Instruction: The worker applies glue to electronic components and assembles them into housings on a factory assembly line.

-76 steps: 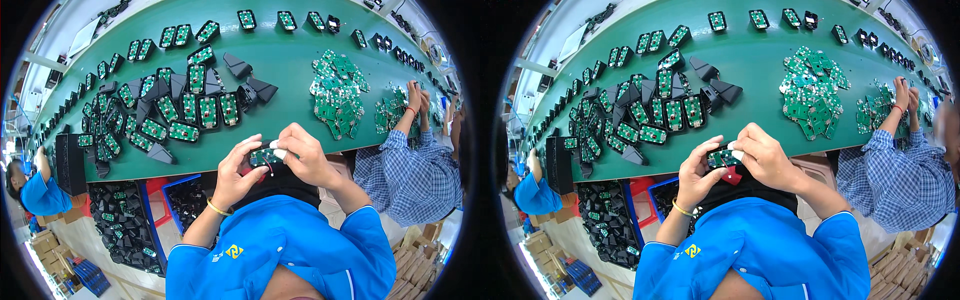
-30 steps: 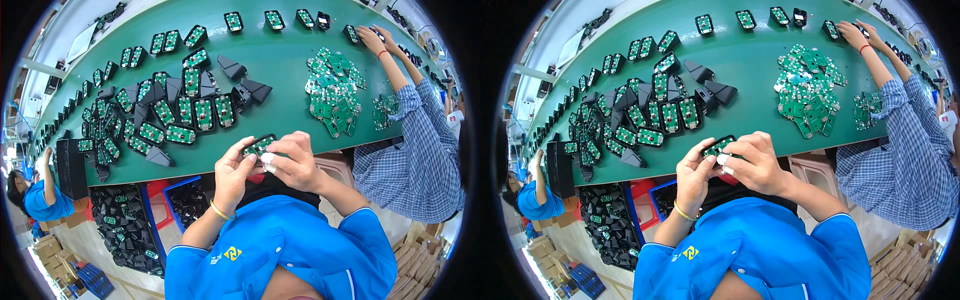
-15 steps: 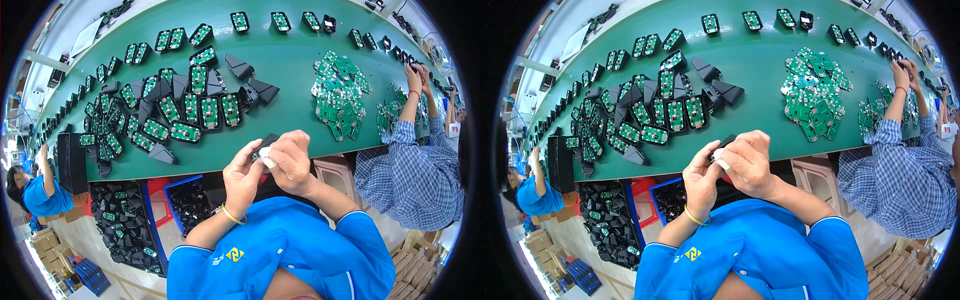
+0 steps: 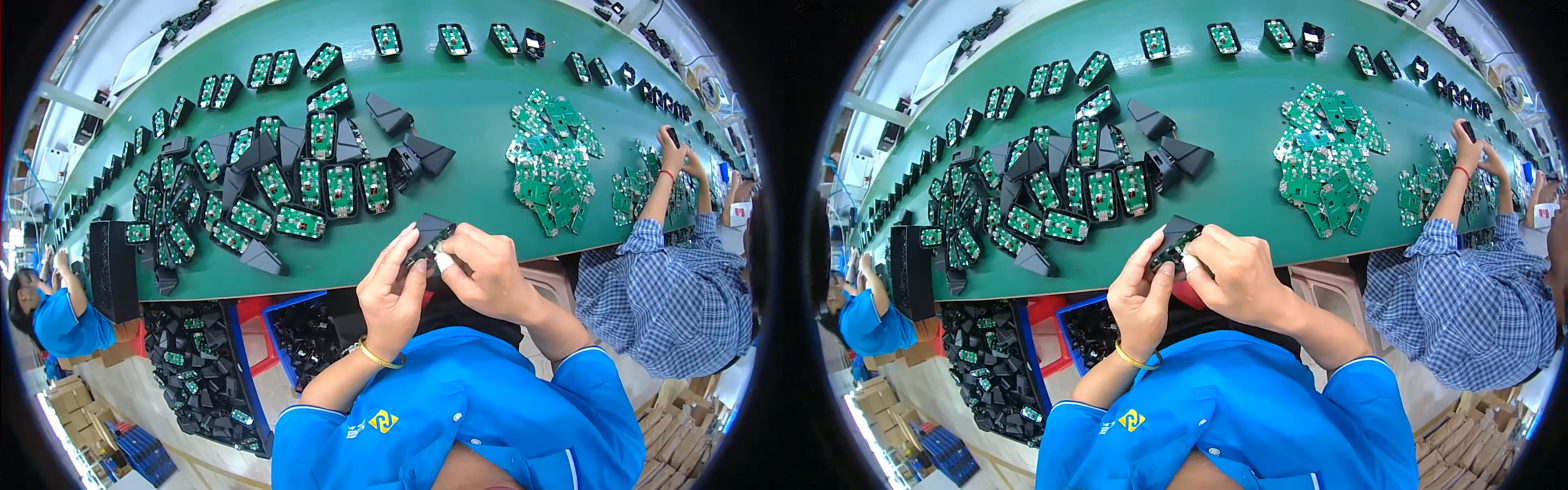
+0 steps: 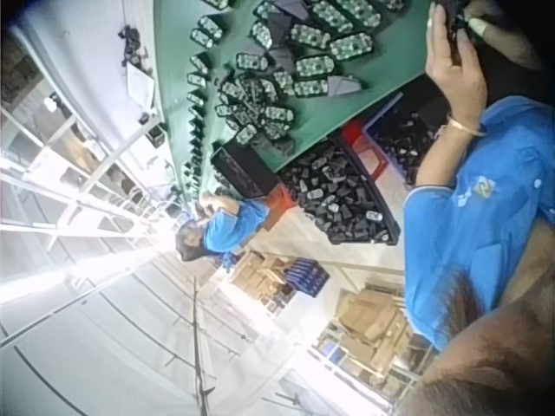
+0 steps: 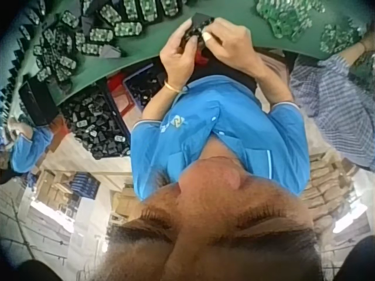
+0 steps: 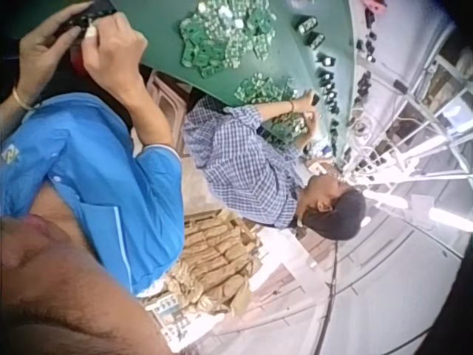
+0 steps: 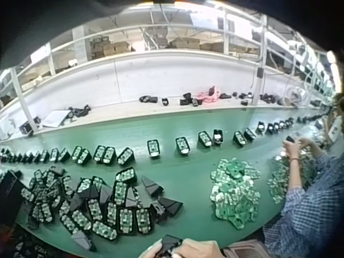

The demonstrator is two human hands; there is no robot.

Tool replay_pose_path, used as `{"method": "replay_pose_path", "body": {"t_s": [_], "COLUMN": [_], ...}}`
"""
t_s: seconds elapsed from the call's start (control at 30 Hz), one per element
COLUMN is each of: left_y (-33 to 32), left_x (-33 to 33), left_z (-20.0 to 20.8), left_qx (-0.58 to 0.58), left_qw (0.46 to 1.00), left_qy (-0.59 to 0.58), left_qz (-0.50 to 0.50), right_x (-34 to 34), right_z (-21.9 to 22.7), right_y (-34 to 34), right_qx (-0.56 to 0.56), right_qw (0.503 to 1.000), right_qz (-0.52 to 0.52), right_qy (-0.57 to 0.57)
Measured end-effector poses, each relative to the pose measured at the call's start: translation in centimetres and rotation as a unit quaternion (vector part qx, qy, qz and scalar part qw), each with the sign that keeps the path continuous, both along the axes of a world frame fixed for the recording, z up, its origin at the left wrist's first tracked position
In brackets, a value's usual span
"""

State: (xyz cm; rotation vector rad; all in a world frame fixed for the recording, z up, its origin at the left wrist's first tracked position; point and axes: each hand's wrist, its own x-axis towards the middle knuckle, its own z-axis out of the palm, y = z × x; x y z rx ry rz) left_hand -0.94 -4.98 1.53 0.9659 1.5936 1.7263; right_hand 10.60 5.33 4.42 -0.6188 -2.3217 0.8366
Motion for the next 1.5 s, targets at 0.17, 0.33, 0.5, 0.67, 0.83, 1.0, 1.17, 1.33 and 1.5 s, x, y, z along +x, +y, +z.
{"method": "replay_pose_path", "body": {"t_s": [0.17, 0.33, 0.5, 0.67, 0.83, 1.0, 1.17, 1.33, 1.5], "left_y": [0.1, 0.3, 0.6, 1.0, 1.2, 1.4, 1.0, 1.2, 1.0], "left_x": [0.0, -0.1, 0.4, 0.7, -0.4, -1.1, -3.1, -4.0, -3.7], "left_z": [0.6, 0.5, 0.1, -1.1, -0.3, -1.0, 1.1, 0.9, 0.7], "left_qx": [-0.005, 0.002, 0.049, 0.061, 0.056, 0.047, -0.117, -0.114, -0.127], "left_qw": [0.999, 0.993, 0.968, 0.954, 0.973, 0.979, 0.915, 0.895, 0.873], "left_qy": [0.043, 0.117, 0.241, 0.278, 0.220, 0.199, -0.358, -0.380, -0.412], "left_qz": [0.001, 0.006, 0.051, 0.094, 0.050, 0.006, -0.146, -0.205, -0.226], "right_x": [-0.1, -0.3, -0.9, -1.5, -0.2, 0.6, 1.1, 0.6, -0.1], "right_z": [0.4, -0.1, 0.5, -0.6, -0.8, 0.7, 1.2, 0.4, -0.8], "right_y": [0.2, 0.2, -0.4, -0.4, 0.1, -0.1, 2.4, 3.1, 2.7], "right_qx": [0.012, 0.069, 0.108, 0.106, -0.080, -0.479, -0.045, -0.052, -0.063], "right_qw": [1.000, 0.997, 0.991, 0.991, 0.996, 0.877, 0.996, 0.990, 0.985], "right_qz": [0.001, -0.011, -0.034, -0.043, -0.029, 0.016, 0.031, 0.135, 0.158], "right_qy": [-0.017, -0.025, -0.066, -0.075, 0.002, -0.009, 0.073, 0.007, 0.014]}}
